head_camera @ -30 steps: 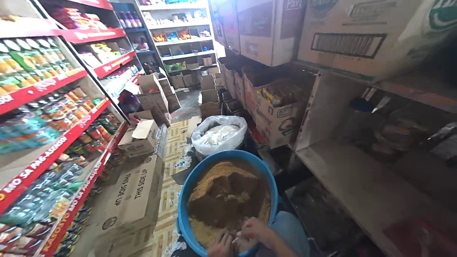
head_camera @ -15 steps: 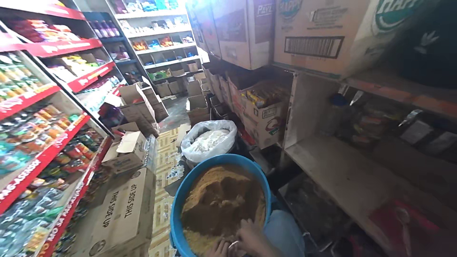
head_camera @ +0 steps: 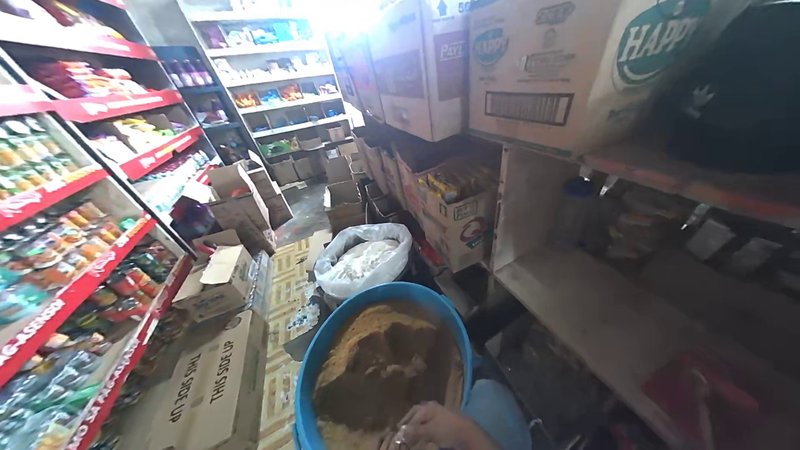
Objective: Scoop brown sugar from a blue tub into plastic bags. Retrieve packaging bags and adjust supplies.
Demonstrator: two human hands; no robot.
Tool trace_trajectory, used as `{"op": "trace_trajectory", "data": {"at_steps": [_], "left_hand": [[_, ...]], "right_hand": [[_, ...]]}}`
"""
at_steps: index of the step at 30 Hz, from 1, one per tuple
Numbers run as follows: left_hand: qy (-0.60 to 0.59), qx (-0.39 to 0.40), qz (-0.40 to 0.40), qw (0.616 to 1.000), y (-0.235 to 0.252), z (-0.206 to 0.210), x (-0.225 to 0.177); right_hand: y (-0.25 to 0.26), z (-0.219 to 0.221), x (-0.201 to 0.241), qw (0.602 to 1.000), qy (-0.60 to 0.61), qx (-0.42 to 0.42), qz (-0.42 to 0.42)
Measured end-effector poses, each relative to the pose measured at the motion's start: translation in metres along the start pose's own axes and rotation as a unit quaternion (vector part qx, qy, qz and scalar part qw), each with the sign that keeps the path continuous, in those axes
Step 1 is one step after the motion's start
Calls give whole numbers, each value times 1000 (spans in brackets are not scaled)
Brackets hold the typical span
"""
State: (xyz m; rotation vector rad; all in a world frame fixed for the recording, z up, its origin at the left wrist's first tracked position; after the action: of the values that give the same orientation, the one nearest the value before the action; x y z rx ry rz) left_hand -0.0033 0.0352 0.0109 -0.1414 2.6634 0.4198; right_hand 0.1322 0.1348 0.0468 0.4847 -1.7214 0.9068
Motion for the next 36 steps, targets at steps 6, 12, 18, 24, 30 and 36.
{"op": "trace_trajectory", "data": {"at_steps": [6,12,18,24,30,36], "left_hand": [[19,-34,50,998,-4,4,2],[23,-9,26,999,-1,-2,-2],[11,-19,15,1000,-1,-2,0],[-2,-31,7,999,-5,-1,2],[-12,-3,-17,1000,-4,-4,1],[-7,-12,-2,1000,-5,-5,0]], "right_hand": [[-3,19,8,938,-343,-18,-52],[-4,17,14,913,-403,-45,34],[3,6,4,951,-290,-63,85],[0,1,-1,993,-103,-52,16],[-1,6,0,990,-123,18,-61],[5,24,-3,938,-347,17,-6]]}}
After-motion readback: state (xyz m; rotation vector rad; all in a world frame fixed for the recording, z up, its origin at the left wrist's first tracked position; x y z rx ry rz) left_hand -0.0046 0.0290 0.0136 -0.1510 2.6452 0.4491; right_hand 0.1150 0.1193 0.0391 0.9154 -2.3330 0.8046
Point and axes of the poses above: each hand's wrist, its own y-axis towards the middle knuckle, its own z-axis out of the palm, x = y × z, the point moved 3 cm from there along y, towards the middle knuckle, and after that the axes turned 12 degrees about -x, right-handed, at the moved point
